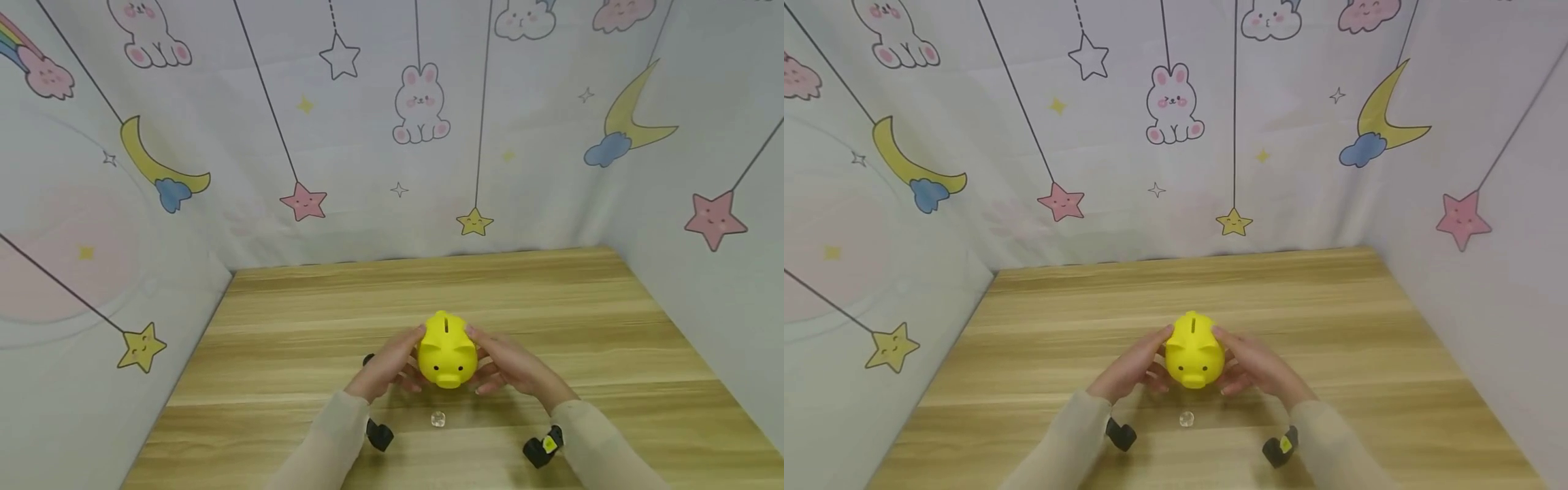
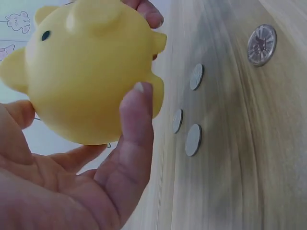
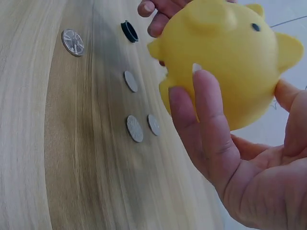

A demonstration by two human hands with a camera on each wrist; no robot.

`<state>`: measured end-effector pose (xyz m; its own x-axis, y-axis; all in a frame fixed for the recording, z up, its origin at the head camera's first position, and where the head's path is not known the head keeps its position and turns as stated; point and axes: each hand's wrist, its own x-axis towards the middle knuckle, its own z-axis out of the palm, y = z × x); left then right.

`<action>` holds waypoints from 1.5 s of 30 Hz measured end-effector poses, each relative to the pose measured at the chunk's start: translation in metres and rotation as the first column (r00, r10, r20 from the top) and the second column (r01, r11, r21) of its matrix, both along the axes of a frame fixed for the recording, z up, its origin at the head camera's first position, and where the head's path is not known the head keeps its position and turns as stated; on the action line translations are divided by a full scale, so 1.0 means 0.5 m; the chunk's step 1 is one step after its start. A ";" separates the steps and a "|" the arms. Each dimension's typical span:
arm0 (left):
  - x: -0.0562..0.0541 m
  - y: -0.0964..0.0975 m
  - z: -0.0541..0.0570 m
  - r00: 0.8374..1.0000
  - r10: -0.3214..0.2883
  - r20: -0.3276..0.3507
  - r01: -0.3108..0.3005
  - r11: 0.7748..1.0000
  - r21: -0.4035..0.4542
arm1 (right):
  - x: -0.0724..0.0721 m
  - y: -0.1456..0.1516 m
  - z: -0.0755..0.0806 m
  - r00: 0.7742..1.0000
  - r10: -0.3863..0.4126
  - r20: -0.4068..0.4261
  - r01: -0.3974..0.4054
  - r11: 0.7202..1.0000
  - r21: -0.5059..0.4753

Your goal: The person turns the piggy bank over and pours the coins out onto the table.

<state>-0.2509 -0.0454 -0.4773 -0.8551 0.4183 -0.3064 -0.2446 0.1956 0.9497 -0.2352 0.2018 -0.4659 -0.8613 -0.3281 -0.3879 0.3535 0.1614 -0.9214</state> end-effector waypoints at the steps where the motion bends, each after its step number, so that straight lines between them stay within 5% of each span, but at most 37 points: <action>1: -0.001 -0.001 -0.001 1.000 -0.005 -0.008 0.005 1.000 0.011 | -0.001 0.001 -0.001 1.000 0.002 -0.013 -0.002 1.000 -0.008; 16: -0.001 0.000 -0.007 0.999 -0.010 -0.050 0.012 1.000 0.026 | -0.003 0.012 -0.014 0.997 0.008 -0.076 -0.011 0.999 -0.037; 26: 0.011 0.001 -0.011 0.999 -0.035 -0.023 0.038 0.988 0.147 | -0.004 0.010 0.012 0.973 -0.027 -0.228 0.069 0.982 0.177; 34: 0.013 0.002 -0.017 0.998 -0.046 -0.038 0.056 0.943 0.329 | -0.001 0.016 0.025 0.939 -0.026 -0.342 0.079 0.986 0.144; 41: 0.012 0.000 -0.015 0.997 -0.027 -0.066 0.047 0.944 0.328 | 0.000 0.015 0.032 0.922 -0.014 -0.388 0.070 0.989 0.132; 45: 0.013 -0.001 -0.017 0.998 -0.021 -0.052 0.036 0.947 0.319 | -0.001 0.013 0.027 0.932 -0.026 -0.363 0.086 0.985 0.152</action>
<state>-0.2444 -0.0459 -0.4855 -0.8516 0.5120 -0.1124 -0.1968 -0.1136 0.9738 -0.2357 0.2083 -0.4523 -0.9677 -0.2337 -0.0943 0.0180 0.3094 -0.9508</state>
